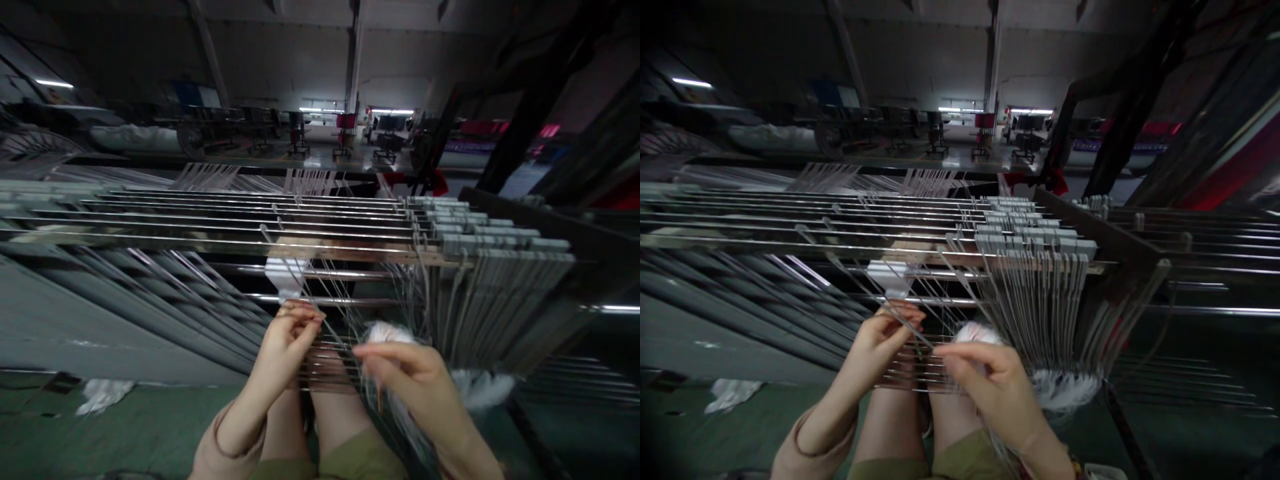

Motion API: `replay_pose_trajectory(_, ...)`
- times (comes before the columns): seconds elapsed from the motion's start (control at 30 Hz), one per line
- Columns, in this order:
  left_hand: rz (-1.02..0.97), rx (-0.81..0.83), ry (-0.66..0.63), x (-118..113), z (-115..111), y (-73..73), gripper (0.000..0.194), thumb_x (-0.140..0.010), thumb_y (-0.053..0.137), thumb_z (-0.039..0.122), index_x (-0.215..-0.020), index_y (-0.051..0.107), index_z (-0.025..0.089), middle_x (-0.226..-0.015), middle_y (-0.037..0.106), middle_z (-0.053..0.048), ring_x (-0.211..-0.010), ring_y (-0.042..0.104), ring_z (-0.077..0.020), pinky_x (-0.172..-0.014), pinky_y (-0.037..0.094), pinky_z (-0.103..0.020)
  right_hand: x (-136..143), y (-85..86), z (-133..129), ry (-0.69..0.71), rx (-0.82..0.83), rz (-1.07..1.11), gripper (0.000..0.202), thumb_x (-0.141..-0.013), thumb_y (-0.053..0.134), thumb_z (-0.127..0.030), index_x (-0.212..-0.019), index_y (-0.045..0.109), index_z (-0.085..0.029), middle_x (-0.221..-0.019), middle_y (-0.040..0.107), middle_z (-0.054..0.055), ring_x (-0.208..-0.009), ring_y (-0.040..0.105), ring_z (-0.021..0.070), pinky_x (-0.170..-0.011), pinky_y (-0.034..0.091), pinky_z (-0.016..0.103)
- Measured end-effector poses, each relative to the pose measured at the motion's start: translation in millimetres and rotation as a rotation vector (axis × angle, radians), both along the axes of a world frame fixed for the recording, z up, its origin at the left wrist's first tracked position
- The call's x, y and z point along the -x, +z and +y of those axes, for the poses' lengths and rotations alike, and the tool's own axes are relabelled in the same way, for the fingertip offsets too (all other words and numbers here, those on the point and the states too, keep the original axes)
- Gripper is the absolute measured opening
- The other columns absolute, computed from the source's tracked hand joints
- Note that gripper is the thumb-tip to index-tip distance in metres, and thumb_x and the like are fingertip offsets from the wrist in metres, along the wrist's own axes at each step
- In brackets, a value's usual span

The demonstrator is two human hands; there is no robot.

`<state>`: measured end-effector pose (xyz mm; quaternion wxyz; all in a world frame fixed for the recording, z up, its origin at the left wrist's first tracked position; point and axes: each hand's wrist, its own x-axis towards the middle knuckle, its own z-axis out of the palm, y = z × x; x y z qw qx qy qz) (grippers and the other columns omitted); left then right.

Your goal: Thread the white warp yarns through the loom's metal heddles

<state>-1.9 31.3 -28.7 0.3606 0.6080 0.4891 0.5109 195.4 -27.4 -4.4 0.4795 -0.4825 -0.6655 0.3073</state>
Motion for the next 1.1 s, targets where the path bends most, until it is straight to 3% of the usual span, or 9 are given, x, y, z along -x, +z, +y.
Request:
replay_pose_trajectory(0.1,-0.037,-0.035,-0.072,1.3,-9.9,16.1,0.012,-0.078,0.062,0.024,-0.080,0.071,0.017,-0.091,0.066,-0.009,-0.101,0.057,-0.0250,-0.088,0.046,-0.037,17.8,2.7,28.4,-0.064,-0.051,-0.056,0.016,-0.083,0.058,-0.018,-0.090,0.072,-0.020,-0.088,0.073,0.004,-0.083,0.068,0.0187,-0.076,0.054,0.029)
replay_pose_trajectory(0.2,0.075,-0.112,-0.153,-2.5,-16.7,21.7,0.012,-0.080,0.060,0.021,-0.082,0.072,0.020,-0.104,0.062,-0.010,-0.109,0.050,-0.0247,-0.095,0.038,-0.039,27.3,5.2,47.9,0.025,0.005,-0.128,0.016,-0.080,0.057,-0.014,-0.084,0.072,-0.018,-0.083,0.073,0.005,-0.080,0.068,0.0199,-0.077,0.053,0.032)
replay_pose_trajectory(0.33,0.261,-0.111,-0.175,-1.6,-18.5,8.7,0.016,-0.081,0.055,0.013,-0.083,0.070,0.018,-0.106,0.058,-0.013,-0.108,0.051,-0.0253,-0.091,0.040,-0.040,25.5,9.2,54.3,0.108,0.079,-0.145,0.011,-0.077,0.059,-0.015,-0.076,0.070,-0.018,-0.079,0.072,0.003,-0.079,0.066,0.0196,-0.076,0.051,0.033)
replay_pose_trajectory(0.47,0.099,-0.084,-0.041,15.1,-23.3,-4.4,0.013,-0.086,0.053,0.017,-0.087,0.065,0.020,-0.105,0.060,-0.009,-0.109,0.052,-0.0232,-0.094,0.039,-0.039,19.3,7.7,49.2,0.026,0.087,-0.028,0.008,-0.074,0.063,-0.020,-0.075,0.071,-0.019,-0.078,0.073,0.004,-0.076,0.067,0.0202,-0.074,0.052,0.032)
replay_pose_trajectory(0.63,0.228,-0.296,0.056,11.8,-38.2,10.3,0.014,-0.086,0.055,0.014,-0.088,0.065,0.024,-0.108,0.055,-0.006,-0.112,0.047,-0.0220,-0.094,0.036,-0.037,28.5,5.5,54.0,0.119,0.051,-0.116,0.015,-0.080,0.059,-0.018,-0.085,0.073,-0.019,-0.086,0.073,0.005,-0.083,0.067,0.0200,-0.081,0.051,0.034)
replay_pose_trajectory(0.73,0.427,-0.345,-0.076,-1.3,-46.1,13.3,0.016,-0.087,0.051,0.012,-0.090,0.062,0.023,-0.093,0.059,-0.004,-0.095,0.053,-0.0204,-0.082,0.041,-0.035,33.7,8.9,58.9,0.163,0.044,-0.189,0.013,-0.078,0.061,-0.016,-0.080,0.073,-0.019,-0.083,0.073,0.004,-0.082,0.066,0.0206,-0.078,0.050,0.033)
replay_pose_trajectory(0.8,0.498,-0.290,-0.142,-4.1,-48.7,3.0,0.016,-0.089,0.046,0.013,-0.090,0.059,0.021,-0.088,0.061,-0.004,-0.089,0.056,-0.0192,-0.077,0.045,-0.034,31.2,8.7,58.0,0.151,0.073,-0.162,0.010,-0.076,0.062,-0.015,-0.075,0.072,-0.018,-0.079,0.072,0.004,-0.079,0.065,0.0202,-0.076,0.050,0.032)
replay_pose_trajectory(0.93,0.754,-0.273,0.045,6.8,-47.6,-35.4,0.025,-0.091,0.043,0.022,-0.111,0.055,0.013,-0.122,0.057,-0.017,-0.115,0.052,-0.0251,-0.097,0.041,-0.043,12.3,-3.6,44.5,0.091,0.170,0.280,0.006,-0.073,0.070,-0.023,-0.079,0.070,-0.022,-0.072,0.067,0.000,-0.064,0.061,0.0145,-0.061,0.048,0.026)
replay_pose_trajectory(1.1,1.032,-0.226,0.013,5.8,-48.5,-60.5,0.078,-0.078,0.055,0.057,-0.135,0.040,0.006,-0.143,0.034,-0.027,-0.133,0.027,-0.0378,-0.107,0.025,-0.056,-5.6,-18.1,28.3,0.276,0.224,0.851,0.007,-0.079,0.067,-0.036,-0.082,0.068,-0.030,-0.070,0.066,-0.003,-0.050,0.053,0.0094,-0.048,0.042,0.022)
